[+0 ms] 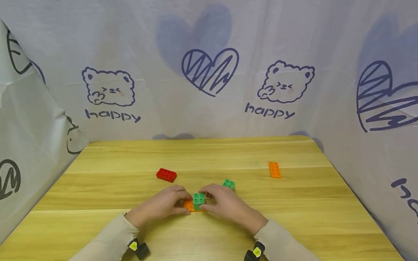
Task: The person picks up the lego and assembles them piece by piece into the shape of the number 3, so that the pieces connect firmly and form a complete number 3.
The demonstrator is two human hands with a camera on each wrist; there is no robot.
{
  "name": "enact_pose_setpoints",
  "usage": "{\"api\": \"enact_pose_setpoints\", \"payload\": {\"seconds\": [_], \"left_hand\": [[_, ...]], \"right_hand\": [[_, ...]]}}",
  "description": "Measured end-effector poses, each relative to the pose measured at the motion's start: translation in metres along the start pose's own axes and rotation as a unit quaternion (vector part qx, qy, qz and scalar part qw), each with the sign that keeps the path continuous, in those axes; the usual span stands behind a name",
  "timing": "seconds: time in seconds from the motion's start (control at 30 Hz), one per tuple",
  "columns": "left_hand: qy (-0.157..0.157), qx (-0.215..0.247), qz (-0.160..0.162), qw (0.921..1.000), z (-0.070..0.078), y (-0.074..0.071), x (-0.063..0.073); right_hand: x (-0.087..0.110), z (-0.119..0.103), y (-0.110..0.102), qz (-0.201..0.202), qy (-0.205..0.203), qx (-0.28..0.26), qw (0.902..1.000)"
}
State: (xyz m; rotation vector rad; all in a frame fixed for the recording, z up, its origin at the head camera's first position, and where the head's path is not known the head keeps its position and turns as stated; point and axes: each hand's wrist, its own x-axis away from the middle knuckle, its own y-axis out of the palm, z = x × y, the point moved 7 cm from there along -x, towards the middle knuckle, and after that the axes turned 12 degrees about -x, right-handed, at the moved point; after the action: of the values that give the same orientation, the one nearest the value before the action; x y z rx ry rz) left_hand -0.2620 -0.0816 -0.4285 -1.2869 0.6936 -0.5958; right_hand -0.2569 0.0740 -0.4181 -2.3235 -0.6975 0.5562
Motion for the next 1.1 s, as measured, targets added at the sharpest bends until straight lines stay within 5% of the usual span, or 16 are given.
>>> {"api": "enact_pose_setpoints", "payload": {"seconds": [0.47, 1.1], "left_hand": [[-0.020, 0.005, -0.001, 0.9998, -0.007, -0.016, 0.003], [-0.085, -0.063, 0.073, 0.9917, -0.052, -0.042, 0.006]], "right_hand": [[0.000, -0.001, -0.001, 0.007, -0.015, 0.004, 0.9999], [0.000, -0.001, -0.001, 0.009, -0.002, 0.015, 0.9998]]}}
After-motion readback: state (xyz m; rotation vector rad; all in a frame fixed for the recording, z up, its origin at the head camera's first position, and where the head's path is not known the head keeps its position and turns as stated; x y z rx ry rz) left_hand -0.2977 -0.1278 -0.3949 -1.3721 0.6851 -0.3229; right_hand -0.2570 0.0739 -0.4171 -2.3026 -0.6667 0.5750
